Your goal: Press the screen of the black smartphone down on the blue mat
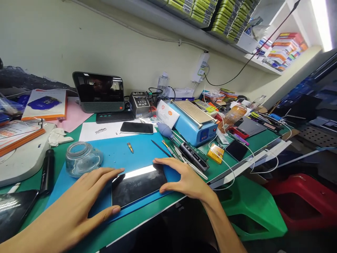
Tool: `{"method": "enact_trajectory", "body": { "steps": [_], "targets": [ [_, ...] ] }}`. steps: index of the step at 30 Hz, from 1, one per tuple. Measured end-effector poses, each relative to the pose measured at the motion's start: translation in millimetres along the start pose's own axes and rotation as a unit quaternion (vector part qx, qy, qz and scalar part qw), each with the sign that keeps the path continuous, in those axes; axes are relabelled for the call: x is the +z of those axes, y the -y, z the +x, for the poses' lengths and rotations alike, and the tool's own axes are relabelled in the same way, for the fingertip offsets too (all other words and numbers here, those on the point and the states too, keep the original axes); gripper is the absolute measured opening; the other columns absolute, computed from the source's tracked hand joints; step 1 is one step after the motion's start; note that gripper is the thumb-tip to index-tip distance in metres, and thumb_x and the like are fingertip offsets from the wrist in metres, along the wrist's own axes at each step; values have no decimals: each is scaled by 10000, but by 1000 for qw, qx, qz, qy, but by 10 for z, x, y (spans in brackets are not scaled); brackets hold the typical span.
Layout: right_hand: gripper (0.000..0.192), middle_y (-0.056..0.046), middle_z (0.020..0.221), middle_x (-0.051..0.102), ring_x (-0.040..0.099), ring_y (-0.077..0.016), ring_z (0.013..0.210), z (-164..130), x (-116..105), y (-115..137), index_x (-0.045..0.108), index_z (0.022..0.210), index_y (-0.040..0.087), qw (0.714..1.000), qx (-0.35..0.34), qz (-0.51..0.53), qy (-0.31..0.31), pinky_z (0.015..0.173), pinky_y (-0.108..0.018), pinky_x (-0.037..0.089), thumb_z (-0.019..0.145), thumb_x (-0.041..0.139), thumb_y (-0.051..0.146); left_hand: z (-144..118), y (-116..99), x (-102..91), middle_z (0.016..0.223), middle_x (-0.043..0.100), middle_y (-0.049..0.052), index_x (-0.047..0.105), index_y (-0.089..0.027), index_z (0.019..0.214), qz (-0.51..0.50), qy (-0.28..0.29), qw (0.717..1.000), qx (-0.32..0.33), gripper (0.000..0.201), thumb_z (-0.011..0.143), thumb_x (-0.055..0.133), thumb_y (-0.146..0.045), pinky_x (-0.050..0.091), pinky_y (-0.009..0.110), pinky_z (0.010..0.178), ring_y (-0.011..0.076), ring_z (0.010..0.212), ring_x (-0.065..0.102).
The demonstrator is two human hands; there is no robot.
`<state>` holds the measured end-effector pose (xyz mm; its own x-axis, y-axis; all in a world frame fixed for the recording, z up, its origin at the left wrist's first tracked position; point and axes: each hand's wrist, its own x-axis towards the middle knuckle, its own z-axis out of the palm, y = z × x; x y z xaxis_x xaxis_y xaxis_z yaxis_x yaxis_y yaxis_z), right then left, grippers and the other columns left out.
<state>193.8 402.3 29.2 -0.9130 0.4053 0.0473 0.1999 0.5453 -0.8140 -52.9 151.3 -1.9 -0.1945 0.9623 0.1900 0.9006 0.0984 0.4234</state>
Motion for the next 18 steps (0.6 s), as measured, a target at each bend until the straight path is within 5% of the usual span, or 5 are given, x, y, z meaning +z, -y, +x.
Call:
{"method": "enact_trajectory", "body": {
  "steps": [9, 18],
  "targets": [
    [805, -3, 1504, 679, 598, -290, 1439, -15, -9, 2, 691, 1449, 351, 1000, 7, 12, -4, 1266, -419, 459, 720, 984, 525, -20, 299, 152, 1654, 439, -26, 277, -465, 1646, 28, 37, 999, 13, 677, 1049, 520, -670, 572, 443, 1177, 265, 1455, 535],
    [747, 7, 1476, 699, 620, -304, 1417, -27, -11, -54, 715, 1423, 348, 999, -8, 27, -19, 1259, -442, 474, 738, 975, 488, -16, 349, 167, 1639, 444, 27, 244, -467, 1642, 56, 40, 998, 9, 709, 1040, 579, -637, 605, 533, 1144, 327, 1480, 517]
  ]
}}
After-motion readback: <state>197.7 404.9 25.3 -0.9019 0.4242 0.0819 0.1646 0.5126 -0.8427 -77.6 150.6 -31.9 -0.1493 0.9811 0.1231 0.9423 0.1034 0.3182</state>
